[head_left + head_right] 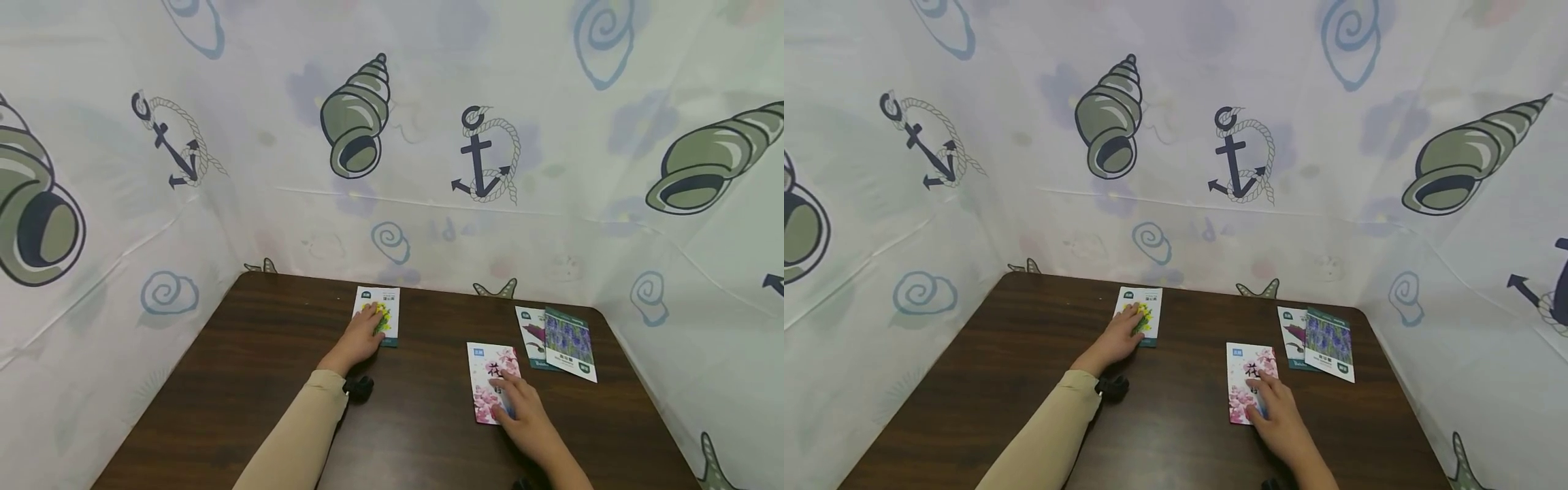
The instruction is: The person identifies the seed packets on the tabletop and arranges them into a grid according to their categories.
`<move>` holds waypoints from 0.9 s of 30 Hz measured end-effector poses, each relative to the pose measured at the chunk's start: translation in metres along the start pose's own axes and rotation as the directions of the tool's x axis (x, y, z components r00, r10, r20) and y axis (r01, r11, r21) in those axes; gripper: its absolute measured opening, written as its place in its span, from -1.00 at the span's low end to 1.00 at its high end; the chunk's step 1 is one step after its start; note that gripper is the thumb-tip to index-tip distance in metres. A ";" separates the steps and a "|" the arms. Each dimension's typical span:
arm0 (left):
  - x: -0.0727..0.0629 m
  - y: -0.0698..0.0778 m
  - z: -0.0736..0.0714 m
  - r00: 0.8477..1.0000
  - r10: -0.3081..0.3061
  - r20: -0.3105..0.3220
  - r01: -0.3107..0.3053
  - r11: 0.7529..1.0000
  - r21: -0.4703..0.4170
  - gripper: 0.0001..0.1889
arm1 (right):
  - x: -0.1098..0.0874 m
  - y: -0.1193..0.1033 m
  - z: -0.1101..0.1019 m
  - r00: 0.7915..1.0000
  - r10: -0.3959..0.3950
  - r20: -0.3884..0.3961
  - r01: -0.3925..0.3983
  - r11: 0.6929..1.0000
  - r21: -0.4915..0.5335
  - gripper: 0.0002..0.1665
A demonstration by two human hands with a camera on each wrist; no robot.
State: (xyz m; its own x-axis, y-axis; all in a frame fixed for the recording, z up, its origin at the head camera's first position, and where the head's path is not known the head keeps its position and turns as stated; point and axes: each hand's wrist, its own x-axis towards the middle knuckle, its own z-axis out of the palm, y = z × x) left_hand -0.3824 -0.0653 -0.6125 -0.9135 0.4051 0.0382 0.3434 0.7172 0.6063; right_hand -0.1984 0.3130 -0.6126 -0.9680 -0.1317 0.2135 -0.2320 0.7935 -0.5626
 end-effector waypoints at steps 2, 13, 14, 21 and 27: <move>0.002 -0.004 0.003 1.000 0.001 -0.001 -0.001 1.000 -0.008 -0.33 | 0.001 0.000 0.000 1.000 0.002 -0.002 -0.002 1.000 0.000 -0.41; 0.004 -0.013 0.008 1.000 0.005 -0.015 -0.005 1.000 -0.011 -0.32 | 0.009 -0.003 0.002 1.000 0.024 0.006 -0.024 1.000 0.018 -0.44; 0.004 -0.012 0.008 1.000 0.003 -0.012 -0.004 1.000 -0.012 -0.32 | 0.010 -0.003 0.001 1.000 0.028 0.010 -0.028 1.000 0.012 -0.45; -0.001 -0.004 0.002 1.000 0.022 -0.022 -0.023 1.000 -0.009 -0.34 | 0.020 -0.007 -0.002 0.991 0.096 0.091 -0.095 0.995 -0.014 -0.48; -0.004 -0.001 0.001 1.000 0.023 -0.021 -0.023 1.000 0.015 -0.36 | 0.028 -0.009 0.000 0.990 0.095 0.106 -0.090 0.995 -0.049 -0.46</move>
State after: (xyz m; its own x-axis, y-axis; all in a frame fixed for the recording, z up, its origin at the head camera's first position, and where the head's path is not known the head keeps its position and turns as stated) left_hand -0.3784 -0.0672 -0.6135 -0.9098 0.4093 0.0690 0.3673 0.7165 0.5930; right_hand -0.2231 0.3024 -0.6019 -0.9903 -0.1185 0.0731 -0.1392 0.8300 -0.5400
